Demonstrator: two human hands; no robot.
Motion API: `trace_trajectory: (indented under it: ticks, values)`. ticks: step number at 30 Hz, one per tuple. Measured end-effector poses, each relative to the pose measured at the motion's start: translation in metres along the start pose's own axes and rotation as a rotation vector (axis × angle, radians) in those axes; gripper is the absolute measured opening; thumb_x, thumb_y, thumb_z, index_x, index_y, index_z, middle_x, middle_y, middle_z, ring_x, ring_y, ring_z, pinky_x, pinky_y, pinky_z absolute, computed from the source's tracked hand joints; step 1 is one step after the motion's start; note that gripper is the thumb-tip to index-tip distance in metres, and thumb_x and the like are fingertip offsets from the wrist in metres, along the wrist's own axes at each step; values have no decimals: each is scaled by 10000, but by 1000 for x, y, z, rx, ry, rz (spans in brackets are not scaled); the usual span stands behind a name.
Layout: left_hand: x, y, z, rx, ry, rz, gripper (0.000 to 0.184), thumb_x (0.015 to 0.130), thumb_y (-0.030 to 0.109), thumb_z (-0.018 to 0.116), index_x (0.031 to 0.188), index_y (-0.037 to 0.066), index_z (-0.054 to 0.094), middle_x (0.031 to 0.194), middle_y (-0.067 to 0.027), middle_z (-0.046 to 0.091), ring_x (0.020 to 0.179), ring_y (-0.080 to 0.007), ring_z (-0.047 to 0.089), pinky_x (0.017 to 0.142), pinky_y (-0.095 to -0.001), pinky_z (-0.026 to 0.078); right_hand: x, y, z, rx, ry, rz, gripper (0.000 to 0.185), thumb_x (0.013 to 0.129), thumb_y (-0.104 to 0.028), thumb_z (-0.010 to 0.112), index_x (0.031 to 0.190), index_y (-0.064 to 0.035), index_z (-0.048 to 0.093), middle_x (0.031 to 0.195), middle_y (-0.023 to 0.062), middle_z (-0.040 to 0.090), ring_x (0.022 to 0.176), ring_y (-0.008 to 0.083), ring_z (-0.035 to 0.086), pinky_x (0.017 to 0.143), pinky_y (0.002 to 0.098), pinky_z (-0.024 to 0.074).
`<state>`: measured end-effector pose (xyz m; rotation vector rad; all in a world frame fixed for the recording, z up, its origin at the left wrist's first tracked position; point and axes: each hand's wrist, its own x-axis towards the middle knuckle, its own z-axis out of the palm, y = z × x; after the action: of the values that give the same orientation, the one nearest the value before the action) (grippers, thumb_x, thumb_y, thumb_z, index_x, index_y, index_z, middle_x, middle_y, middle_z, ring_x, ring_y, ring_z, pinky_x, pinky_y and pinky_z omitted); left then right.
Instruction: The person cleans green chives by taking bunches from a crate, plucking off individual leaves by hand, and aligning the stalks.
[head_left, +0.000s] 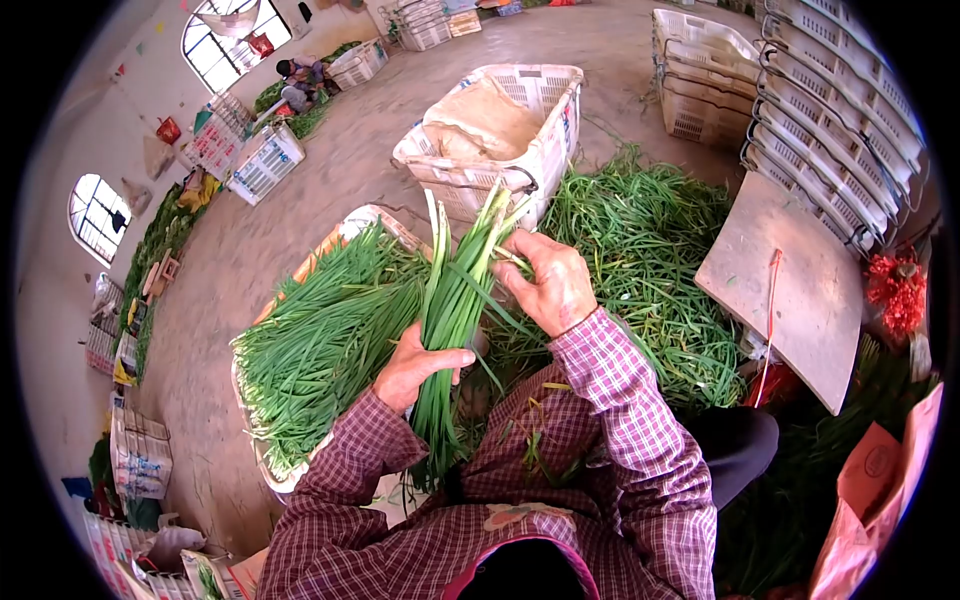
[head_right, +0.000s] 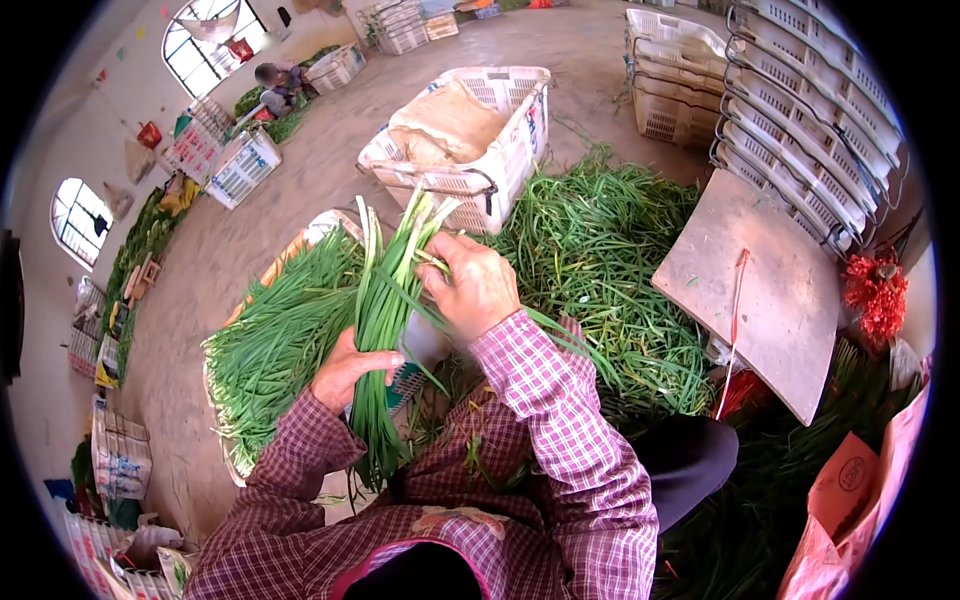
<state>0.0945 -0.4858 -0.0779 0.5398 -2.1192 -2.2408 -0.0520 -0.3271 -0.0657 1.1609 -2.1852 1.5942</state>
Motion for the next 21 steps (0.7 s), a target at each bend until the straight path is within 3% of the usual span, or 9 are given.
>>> trace_trajectory:
  ticks: [2, 4, 8, 10, 12, 14, 17, 19, 21]
  values:
    - [-1, -6, -5, -18, -27, -12, 273, 742, -11, 694, 979, 4, 559, 741, -64, 585, 590, -152, 568, 513, -277, 466, 1, 2, -4, -75, 22, -28, 165, 805, -172, 648, 919, -76, 578, 824, 161, 631, 736, 361, 631, 656, 448, 500]
    - [-3, -10, -13, -107, -64, -48, 316, 751, 4, 664, 1042, -4, 539, 718, -67, 565, 568, -154, 546, 514, -291, 453, 7, 5, -14, -211, 49, 132, 129, 831, -167, 639, 890, -59, 601, 821, 145, 652, 696, 311, 649, 642, 399, 522]
    - [-6, -19, -28, -156, -103, -84, 438, 757, 23, 621, 1175, -27, 504, 701, -73, 546, 546, -162, 523, 532, -304, 438, 12, 52, -41, -461, 152, 182, 190, 850, -231, 651, 976, -92, 620, 851, 127, 674, 720, 280, 663, 663, 409, 537]
    - [-3, -20, -32, -264, -296, -85, 585, 762, 98, 648, 1300, -21, 450, 740, -68, 566, 556, -174, 557, 528, -307, 453, 10, 58, -37, -426, 152, 137, 267, 871, -252, 641, 1066, -71, 616, 900, 123, 687, 762, 239, 671, 693, 379, 533]
    - [0, -24, -29, -305, -310, -77, 655, 748, 120, 641, 1344, -18, 409, 750, -68, 559, 555, -172, 553, 534, -306, 451, 6, 54, -23, 76, 220, 154, 300, 860, -247, 646, 1074, -39, 626, 897, 170, 678, 810, 252, 671, 730, 362, 523]
    - [2, -24, -24, -343, -324, -68, 724, 734, 141, 635, 1389, -14, 369, 760, -69, 551, 555, -171, 549, 541, -304, 449, 3, 38, -16, 303, 104, 306, 341, 881, -263, 642, 1080, 12, 611, 903, 118, 687, 809, 182, 641, 745, 317, 509]
    - [5, -25, -22, -362, -329, -80, 759, 693, 133, 634, 1385, -26, 364, 843, -76, 549, 577, -181, 554, 541, -305, 451, 3, 33, 3, 436, 59, 298, 358, 892, -285, 636, 1096, 8, 611, 796, 58, 651, 709, 111, 583, 630, 266, 487]
    - [6, -30, -20, -402, -337, -82, 767, 688, 126, 630, 1388, -28, 356, 853, -84, 556, 574, -189, 556, 539, -306, 453, 5, 25, 6, 801, -9, 633, 364, 936, -314, 570, 1142, -15, 601, 767, -5, 587, 625, 43, 473, 507, 204, 387]
    - [4, -32, -18, -442, -346, -84, 775, 683, 119, 626, 1391, -29, 349, 863, -92, 564, 570, -196, 559, 537, -308, 456, 11, 27, 10, 981, 13, 706, 370, 957, -328, 527, 1161, -26, 590, 777, -20, 570, 613, 31, 440, 482, 189, 339]
